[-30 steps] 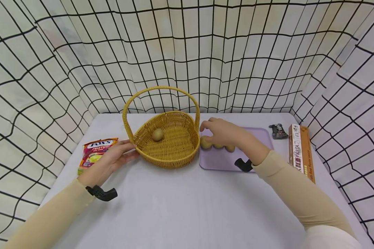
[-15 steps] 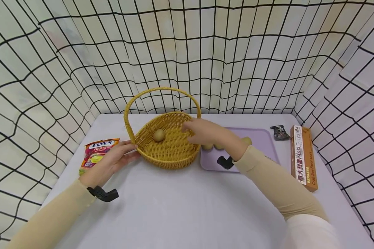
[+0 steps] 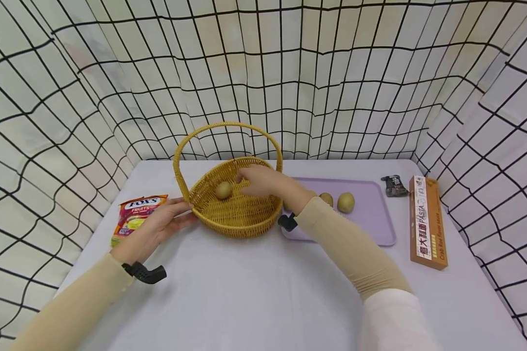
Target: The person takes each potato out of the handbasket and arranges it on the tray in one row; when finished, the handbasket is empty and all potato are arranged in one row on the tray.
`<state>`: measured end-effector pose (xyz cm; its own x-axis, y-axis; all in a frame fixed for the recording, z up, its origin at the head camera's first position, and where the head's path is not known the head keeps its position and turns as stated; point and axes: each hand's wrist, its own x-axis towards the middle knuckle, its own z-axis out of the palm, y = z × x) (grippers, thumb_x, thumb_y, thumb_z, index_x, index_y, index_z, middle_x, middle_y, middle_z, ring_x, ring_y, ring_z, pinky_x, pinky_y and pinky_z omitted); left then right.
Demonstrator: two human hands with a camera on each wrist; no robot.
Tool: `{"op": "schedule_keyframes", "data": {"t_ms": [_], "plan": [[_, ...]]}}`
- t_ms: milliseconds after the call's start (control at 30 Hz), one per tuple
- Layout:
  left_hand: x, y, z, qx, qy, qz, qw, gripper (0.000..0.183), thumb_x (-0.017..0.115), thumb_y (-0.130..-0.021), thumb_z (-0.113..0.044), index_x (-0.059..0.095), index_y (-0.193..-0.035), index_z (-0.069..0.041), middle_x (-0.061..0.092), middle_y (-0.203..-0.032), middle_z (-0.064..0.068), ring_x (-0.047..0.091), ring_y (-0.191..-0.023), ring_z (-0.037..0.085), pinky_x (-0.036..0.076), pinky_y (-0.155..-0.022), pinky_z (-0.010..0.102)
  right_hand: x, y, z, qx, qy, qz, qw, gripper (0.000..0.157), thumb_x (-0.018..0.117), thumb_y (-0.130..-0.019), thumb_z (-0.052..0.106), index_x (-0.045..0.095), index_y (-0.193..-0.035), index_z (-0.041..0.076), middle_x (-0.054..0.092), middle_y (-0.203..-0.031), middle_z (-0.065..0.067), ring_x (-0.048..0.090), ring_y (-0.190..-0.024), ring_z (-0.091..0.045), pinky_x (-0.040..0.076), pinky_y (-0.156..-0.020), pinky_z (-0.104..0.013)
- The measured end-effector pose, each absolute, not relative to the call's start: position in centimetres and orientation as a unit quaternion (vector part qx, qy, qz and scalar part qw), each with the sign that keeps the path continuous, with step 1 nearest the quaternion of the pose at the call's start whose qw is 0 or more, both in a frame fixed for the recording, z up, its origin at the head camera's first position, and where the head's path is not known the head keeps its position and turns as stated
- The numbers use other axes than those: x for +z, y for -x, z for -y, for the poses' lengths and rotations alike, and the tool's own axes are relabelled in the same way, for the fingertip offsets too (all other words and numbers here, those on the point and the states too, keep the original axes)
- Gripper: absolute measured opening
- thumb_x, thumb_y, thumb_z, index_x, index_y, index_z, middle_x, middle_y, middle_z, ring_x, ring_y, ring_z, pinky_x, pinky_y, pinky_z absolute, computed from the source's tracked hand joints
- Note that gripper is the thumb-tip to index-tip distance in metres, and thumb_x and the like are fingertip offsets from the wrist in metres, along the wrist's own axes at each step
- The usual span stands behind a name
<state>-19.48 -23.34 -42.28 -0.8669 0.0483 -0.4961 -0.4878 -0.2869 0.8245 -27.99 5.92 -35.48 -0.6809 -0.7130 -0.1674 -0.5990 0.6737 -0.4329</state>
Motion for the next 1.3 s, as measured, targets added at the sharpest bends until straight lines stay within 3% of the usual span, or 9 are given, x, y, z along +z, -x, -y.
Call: {"op": "schedule_keyframes", "data": {"t_ms": [400, 733, 1033, 1300], "plan": [[-42.4, 19.6, 23.3, 0.778, 0.191, -0.574, 0.167, 0.066, 0.055, -0.106, -0.007, 0.021, -0.163, -0.006, 0.032, -0.16, 0.014, 0.044, -0.141, 0.03, 0.035, -0.123, 0.043, -37.7, 30.8, -3.0, -0.194, 0.348, -0.901, 0.173, 0.039, 0.057, -0.101, 0.02, 0.06, -0.139, 0.008, 0.059, -0.145, -0.012, 0.051, -0.139, -0.029, 0.044, -0.116, -0.042], [-42.5, 19.6, 23.4, 0.786, 0.199, -0.56, 0.168, 0.067, 0.055, -0.106, -0.007, 0.02, -0.163, -0.008, 0.029, -0.163, 0.014, 0.037, -0.149, 0.033, 0.035, -0.123, 0.043, -38.6, 31.3, 0.1, -0.255, 0.31, -0.903, 0.155, 0.039, 0.061, -0.103, 0.022, 0.059, -0.138, 0.006, 0.062, -0.14, -0.013, 0.057, -0.131, -0.027, 0.051, -0.108, -0.04], [-42.5, 19.5, 23.3, 0.78, 0.194, -0.573, 0.164, 0.065, 0.053, -0.106, -0.007, 0.021, -0.163, -0.006, 0.03, -0.161, 0.015, 0.04, -0.147, 0.033, 0.038, -0.122, 0.042, -39.4, 31.1, 1.4, -0.256, 0.293, -0.898, 0.208, 0.044, 0.058, -0.105, 0.023, 0.056, -0.147, 0.008, 0.057, -0.149, -0.01, 0.051, -0.139, -0.027, 0.045, -0.116, -0.041], [-42.5, 19.5, 23.4, 0.776, 0.193, -0.577, 0.164, 0.066, 0.055, -0.106, -0.007, 0.021, -0.163, -0.006, 0.031, -0.16, 0.015, 0.042, -0.145, 0.033, 0.038, -0.121, 0.042, -40.0, 31.7, 1.8, -0.281, 0.289, -0.888, 0.223, 0.041, 0.065, -0.102, 0.022, 0.061, -0.141, 0.01, 0.06, -0.144, -0.008, 0.054, -0.135, -0.027, 0.046, -0.115, -0.044]]}}
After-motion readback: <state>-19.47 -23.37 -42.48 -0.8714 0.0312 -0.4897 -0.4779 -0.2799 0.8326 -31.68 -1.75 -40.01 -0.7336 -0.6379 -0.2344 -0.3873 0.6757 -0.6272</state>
